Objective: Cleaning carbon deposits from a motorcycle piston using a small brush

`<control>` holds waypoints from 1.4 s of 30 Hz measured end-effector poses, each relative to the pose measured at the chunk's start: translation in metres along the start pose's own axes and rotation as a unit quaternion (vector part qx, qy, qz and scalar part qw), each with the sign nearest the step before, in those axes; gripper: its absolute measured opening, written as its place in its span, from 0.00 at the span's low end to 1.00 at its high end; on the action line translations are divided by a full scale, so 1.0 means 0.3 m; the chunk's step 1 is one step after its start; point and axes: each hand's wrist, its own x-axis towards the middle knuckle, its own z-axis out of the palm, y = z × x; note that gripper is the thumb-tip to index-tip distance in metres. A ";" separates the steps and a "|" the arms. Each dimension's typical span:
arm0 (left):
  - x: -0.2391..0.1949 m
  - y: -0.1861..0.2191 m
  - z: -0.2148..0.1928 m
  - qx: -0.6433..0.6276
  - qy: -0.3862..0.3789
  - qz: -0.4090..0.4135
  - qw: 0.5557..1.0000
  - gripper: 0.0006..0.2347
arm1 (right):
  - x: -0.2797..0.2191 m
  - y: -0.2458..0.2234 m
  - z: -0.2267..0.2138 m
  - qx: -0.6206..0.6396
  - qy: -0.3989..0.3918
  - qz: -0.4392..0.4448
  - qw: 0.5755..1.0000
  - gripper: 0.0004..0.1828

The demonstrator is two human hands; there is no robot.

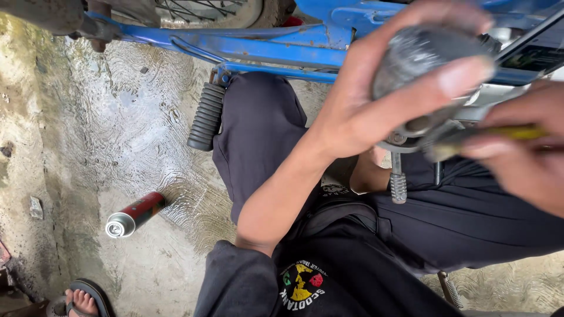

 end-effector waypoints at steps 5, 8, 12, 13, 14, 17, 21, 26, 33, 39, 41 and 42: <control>-0.030 -0.029 -0.013 -0.009 -0.014 -0.017 1.000 0.11 | -0.053 0.054 0.034 -0.011 0.007 0.030 0.999 0.21; -0.031 -0.015 -0.013 -0.021 -0.029 -0.020 0.999 0.11 | -0.059 -0.020 0.032 -0.025 0.044 0.001 0.999 0.14; -0.027 -0.004 -0.008 -0.015 -0.039 -0.036 0.998 0.11 | -0.039 0.016 0.015 -0.078 -0.075 0.057 0.993 0.20; -0.032 -0.004 -0.003 -0.015 -0.038 -0.036 0.999 0.11 | -0.044 0.030 0.023 -0.077 -0.075 0.056 0.993 0.20; -0.037 -0.003 0.003 -0.018 -0.030 -0.046 0.998 0.11 | -0.050 0.044 0.029 -0.040 -0.047 0.050 0.997 0.22; -0.035 -0.017 0.005 -0.006 -0.023 -0.056 0.998 0.11 | -0.054 -0.015 0.024 -0.013 0.007 -0.023 1.000 0.16; -0.042 -0.010 0.016 -0.034 -0.050 -0.084 0.995 0.12 | -0.148 0.176 0.069 0.017 0.040 0.076 0.996 0.20; -0.034 -0.037 0.012 0.006 -0.047 -0.081 0.996 0.15 | -0.121 0.105 0.043 0.017 0.005 0.009 1.000 0.18; -0.044 -0.035 0.006 0.028 -0.062 -0.082 0.994 0.18 | -0.137 0.078 0.036 -0.018 0.035 -0.030 0.999 0.17; -0.084 -0.078 0.018 -0.023 -0.086 -0.063 0.994 0.16 | -0.288 0.433 0.155 0.077 0.113 0.030 0.990 0.13; -0.076 -0.067 0.013 -0.019 -0.083 -0.065 0.994 0.16 | -0.217 0.238 0.081 0.042 0.070 0.031 0.996 0.14; -0.072 -0.065 0.011 -0.017 -0.081 -0.069 0.994 0.16 | -0.185 0.141 0.045 0.008 0.026 0.034 0.999 0.17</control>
